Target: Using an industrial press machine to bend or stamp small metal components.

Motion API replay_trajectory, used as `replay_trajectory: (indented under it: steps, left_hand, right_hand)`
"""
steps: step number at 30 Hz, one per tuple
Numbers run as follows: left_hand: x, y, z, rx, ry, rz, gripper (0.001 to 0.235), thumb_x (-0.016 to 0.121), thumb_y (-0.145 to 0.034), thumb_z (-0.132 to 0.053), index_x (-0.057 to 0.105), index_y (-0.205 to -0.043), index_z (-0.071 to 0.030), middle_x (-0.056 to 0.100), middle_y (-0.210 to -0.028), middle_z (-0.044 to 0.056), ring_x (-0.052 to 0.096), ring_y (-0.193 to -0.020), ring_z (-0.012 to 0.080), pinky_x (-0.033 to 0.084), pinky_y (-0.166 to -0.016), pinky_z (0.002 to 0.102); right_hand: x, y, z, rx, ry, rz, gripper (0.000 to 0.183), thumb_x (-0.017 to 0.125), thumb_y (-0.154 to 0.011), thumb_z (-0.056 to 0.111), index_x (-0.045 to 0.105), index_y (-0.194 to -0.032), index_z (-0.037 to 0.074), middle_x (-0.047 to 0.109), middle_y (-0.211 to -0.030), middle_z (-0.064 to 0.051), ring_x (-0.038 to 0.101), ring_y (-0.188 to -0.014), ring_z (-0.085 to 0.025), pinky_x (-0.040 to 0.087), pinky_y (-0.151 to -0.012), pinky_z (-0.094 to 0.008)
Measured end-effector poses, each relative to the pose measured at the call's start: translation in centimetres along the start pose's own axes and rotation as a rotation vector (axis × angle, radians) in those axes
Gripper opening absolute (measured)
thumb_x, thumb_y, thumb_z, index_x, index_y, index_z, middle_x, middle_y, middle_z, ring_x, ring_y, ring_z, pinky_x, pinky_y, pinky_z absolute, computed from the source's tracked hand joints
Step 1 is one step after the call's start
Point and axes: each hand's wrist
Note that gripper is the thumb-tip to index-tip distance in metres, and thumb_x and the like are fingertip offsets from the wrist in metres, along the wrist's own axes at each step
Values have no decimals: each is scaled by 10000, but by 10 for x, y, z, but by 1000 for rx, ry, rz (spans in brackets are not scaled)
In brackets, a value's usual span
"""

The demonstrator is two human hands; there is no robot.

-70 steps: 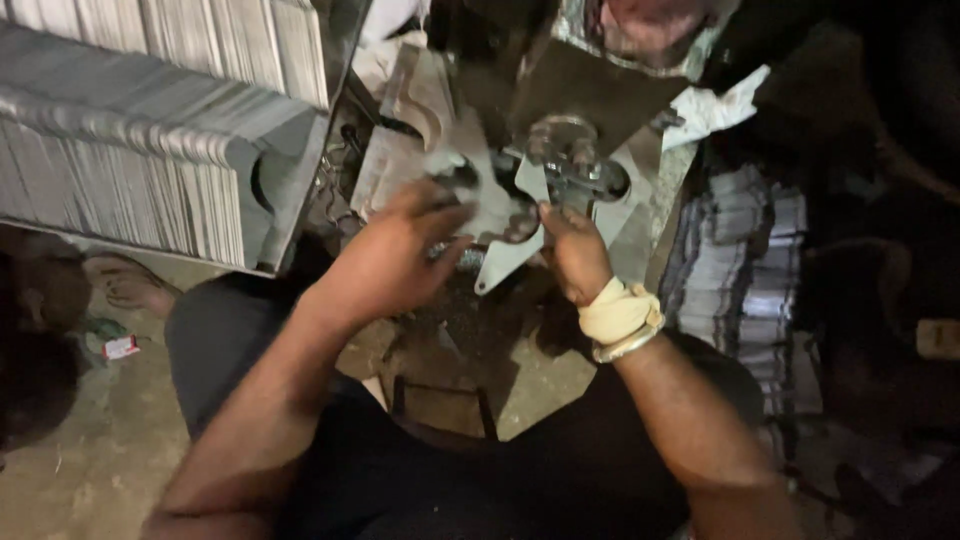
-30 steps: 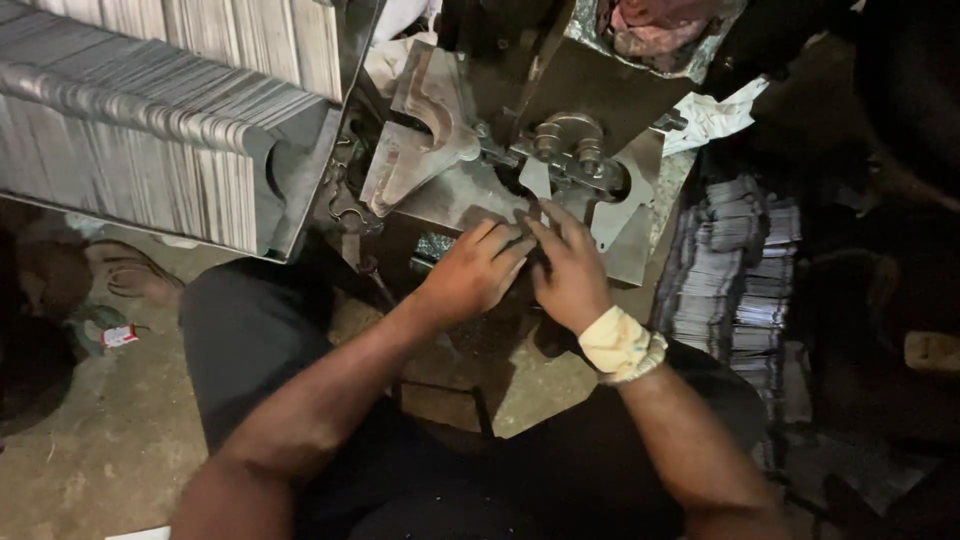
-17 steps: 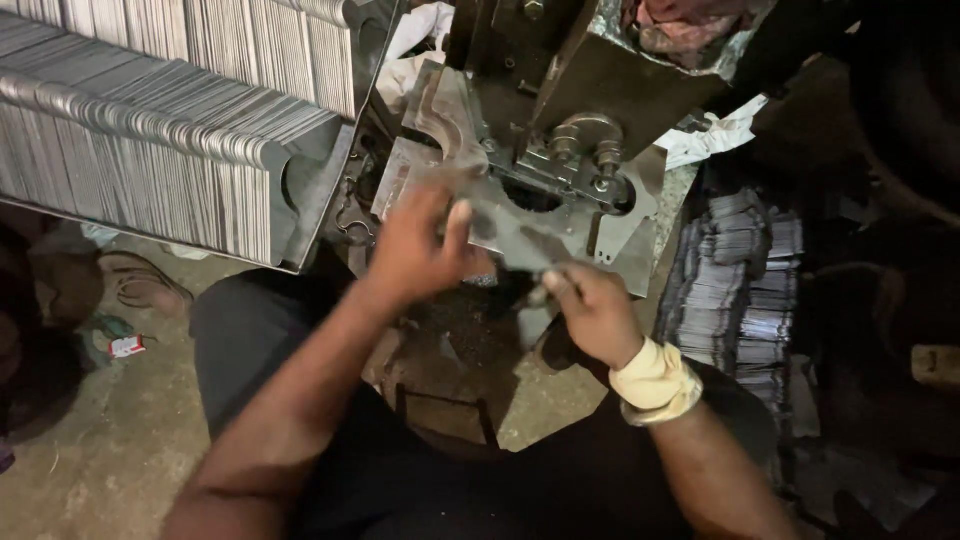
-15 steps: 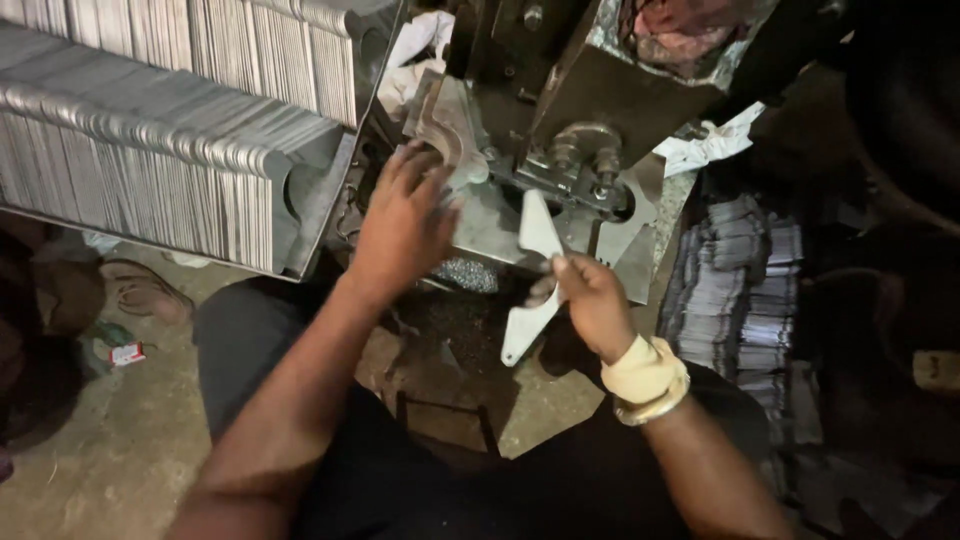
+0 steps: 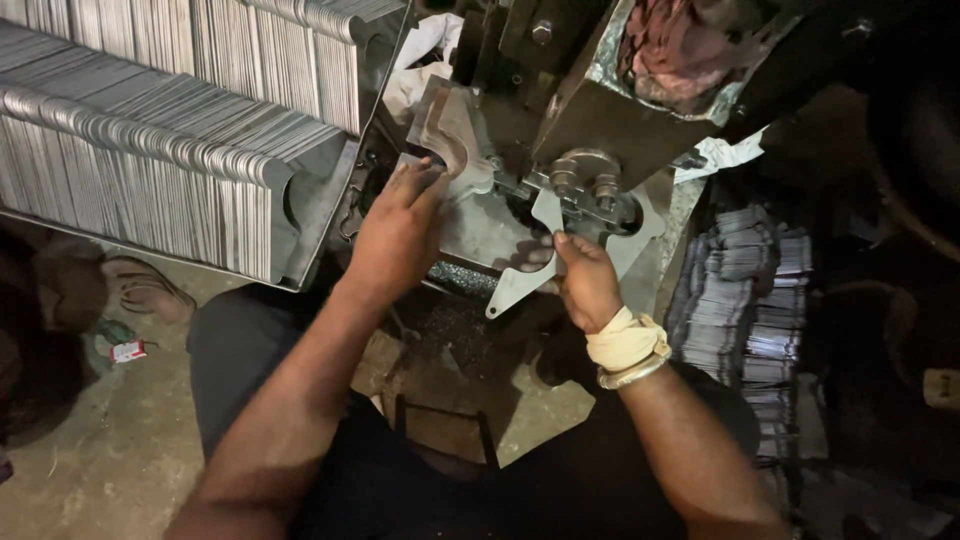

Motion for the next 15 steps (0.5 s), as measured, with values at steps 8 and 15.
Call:
replay_trajectory:
  steps: [8, 15]
  left_hand:
    - [-41, -3, -51, -159, 339, 319, 311, 684, -944, -172, 712, -1237, -71, 671, -1217, 165, 649, -1119, 329, 531, -995, 427]
    - [13, 26, -72, 62, 444, 355, 437, 697, -893, -116, 670, -1324, -49, 637, -1160, 223, 606, -1093, 404, 502, -963, 470]
  right_hand:
    - [-19, -16, -27, -50, 18, -24, 200, 564, -1077, 266, 669, -1064, 96, 721, -913, -2, 646, -731, -104, 495, -609, -274]
    - [-45, 16, -23, -111, 153, -137, 115, 670, -1033, 196, 689, -1042, 83, 623, -794, 8, 516, -583, -106, 407, -480, -281]
Point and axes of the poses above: each hand's wrist, its own y-axis away from the middle knuckle, its own x-axis out of the palm, z = x × y
